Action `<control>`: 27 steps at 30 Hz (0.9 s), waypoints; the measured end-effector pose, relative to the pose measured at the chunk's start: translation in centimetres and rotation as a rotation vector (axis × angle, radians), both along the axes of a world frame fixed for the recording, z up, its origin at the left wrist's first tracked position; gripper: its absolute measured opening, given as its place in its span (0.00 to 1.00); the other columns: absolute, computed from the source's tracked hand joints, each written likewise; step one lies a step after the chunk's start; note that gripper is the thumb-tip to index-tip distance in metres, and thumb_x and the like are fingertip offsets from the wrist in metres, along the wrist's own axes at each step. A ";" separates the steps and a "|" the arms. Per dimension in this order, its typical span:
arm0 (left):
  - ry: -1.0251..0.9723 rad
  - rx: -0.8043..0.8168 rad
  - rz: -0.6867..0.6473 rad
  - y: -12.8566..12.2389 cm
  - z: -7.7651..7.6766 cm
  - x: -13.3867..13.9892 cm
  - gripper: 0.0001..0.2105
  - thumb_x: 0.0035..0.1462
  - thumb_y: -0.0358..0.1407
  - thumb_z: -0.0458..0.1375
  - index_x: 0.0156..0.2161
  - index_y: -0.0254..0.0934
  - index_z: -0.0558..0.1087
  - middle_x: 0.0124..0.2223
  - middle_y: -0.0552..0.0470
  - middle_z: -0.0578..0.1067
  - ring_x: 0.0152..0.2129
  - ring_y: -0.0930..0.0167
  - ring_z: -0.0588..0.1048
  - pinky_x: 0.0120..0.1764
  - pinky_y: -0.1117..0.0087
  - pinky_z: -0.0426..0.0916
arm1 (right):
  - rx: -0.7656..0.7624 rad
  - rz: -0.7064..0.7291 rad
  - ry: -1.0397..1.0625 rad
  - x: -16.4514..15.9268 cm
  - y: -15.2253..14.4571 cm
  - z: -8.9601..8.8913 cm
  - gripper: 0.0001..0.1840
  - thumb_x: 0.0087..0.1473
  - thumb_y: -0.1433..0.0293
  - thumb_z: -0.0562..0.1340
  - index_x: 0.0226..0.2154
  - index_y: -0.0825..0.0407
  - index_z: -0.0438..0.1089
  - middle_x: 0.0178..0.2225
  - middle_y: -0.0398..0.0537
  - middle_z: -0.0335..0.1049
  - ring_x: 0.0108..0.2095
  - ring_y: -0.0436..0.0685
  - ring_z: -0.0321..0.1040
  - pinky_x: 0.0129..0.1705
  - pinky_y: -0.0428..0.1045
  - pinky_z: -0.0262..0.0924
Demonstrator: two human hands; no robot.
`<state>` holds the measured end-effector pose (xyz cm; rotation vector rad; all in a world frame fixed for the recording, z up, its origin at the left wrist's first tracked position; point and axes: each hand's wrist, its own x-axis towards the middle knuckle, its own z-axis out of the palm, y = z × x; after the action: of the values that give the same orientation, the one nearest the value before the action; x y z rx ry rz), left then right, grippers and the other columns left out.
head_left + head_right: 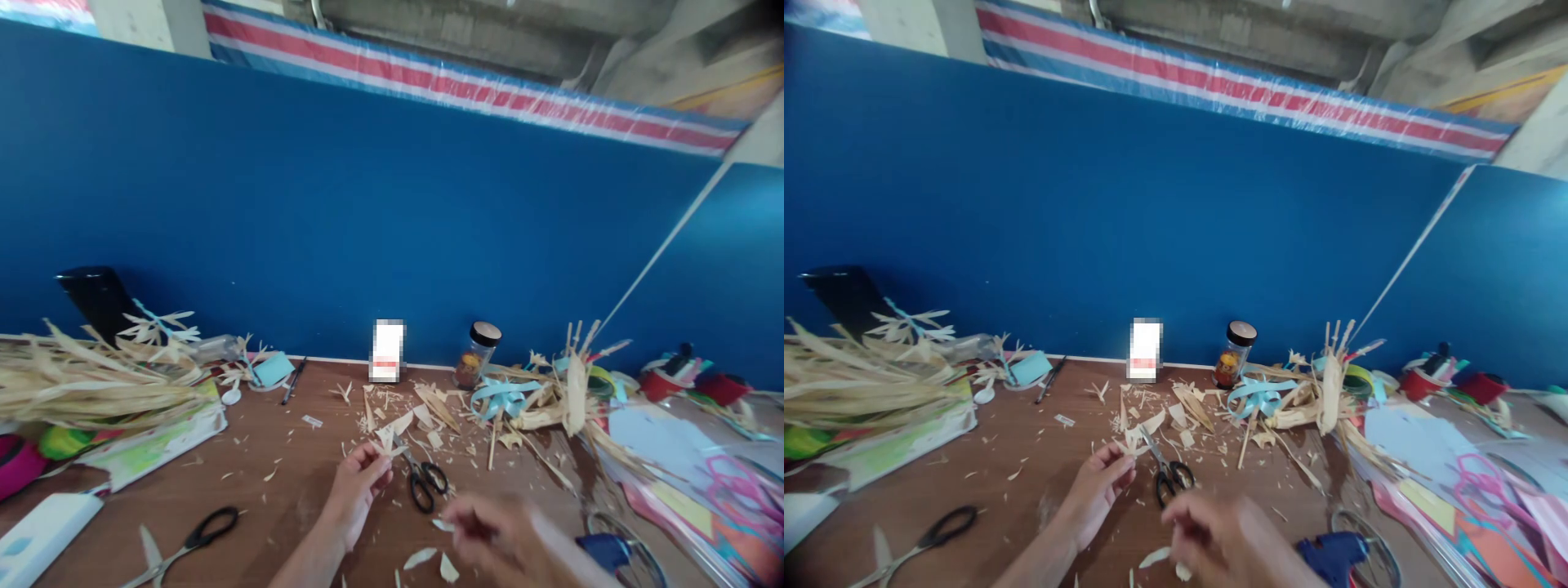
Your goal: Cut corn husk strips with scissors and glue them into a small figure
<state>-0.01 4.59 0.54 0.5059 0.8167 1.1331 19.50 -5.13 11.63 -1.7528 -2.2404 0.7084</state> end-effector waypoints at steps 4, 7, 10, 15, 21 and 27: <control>-0.030 -0.045 0.043 0.2 -0.3 -0.3 0.09 0.39 0.29 0.65 0.26 0.34 0.68 0.25 0.57 0.69 0.22 0.80 0.69 0.29 0.79 0.68 | 0.248 -0.002 -0.190 0.1 6.1 2.7 0.12 0.56 0.70 0.52 0.40 0.50 0.68 0.34 0.47 0.71 0.35 0.54 0.66 0.37 0.49 0.58; -0.043 -0.065 0.056 0.3 -0.3 -0.4 0.08 0.40 0.28 0.64 0.26 0.34 0.68 0.26 0.56 0.70 0.23 0.79 0.70 0.30 0.79 0.69 | 0.233 -0.005 -0.376 1.3 7.3 3.7 0.11 0.53 0.72 0.54 0.39 0.52 0.67 0.35 0.50 0.70 0.37 0.57 0.67 0.35 0.49 0.57; -0.023 -0.078 0.057 0.2 -0.2 -0.5 0.08 0.40 0.28 0.64 0.27 0.34 0.69 0.26 0.56 0.70 0.23 0.79 0.70 0.30 0.79 0.69 | 0.180 -0.005 -0.443 3.5 6.1 4.1 0.11 0.53 0.71 0.55 0.40 0.51 0.66 0.34 0.50 0.69 0.35 0.57 0.67 0.33 0.49 0.57; 0.009 -0.073 0.053 0.2 0.2 -0.6 0.08 0.40 0.27 0.64 0.27 0.34 0.69 0.26 0.56 0.71 0.23 0.79 0.71 0.28 0.79 0.69 | 0.150 -0.089 -0.452 9.0 3.4 4.6 0.11 0.54 0.69 0.55 0.42 0.48 0.65 0.34 0.48 0.70 0.35 0.57 0.68 0.33 0.48 0.55; 0.072 -0.118 0.055 0.7 -0.3 -0.9 0.11 0.33 0.25 0.66 0.26 0.35 0.72 0.26 0.57 0.73 0.22 0.78 0.71 0.27 0.80 0.70 | 0.075 -0.190 -0.593 14.4 1.9 5.3 0.08 0.53 0.71 0.55 0.37 0.51 0.66 0.30 0.49 0.71 0.32 0.57 0.68 0.32 0.47 0.55; 0.077 -0.233 0.116 1.3 -0.5 -1.3 0.13 0.26 0.25 0.66 0.24 0.36 0.72 0.26 0.55 0.75 0.22 0.72 0.74 0.25 0.76 0.72 | -0.011 -0.214 -0.635 16.0 2.5 3.9 0.09 0.54 0.71 0.54 0.35 0.54 0.68 0.31 0.52 0.72 0.35 0.58 0.69 0.35 0.48 0.56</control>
<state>-1.27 5.89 -0.01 0.3124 1.0419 1.1125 35.49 -2.62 15.53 -2.4347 -2.3328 0.1175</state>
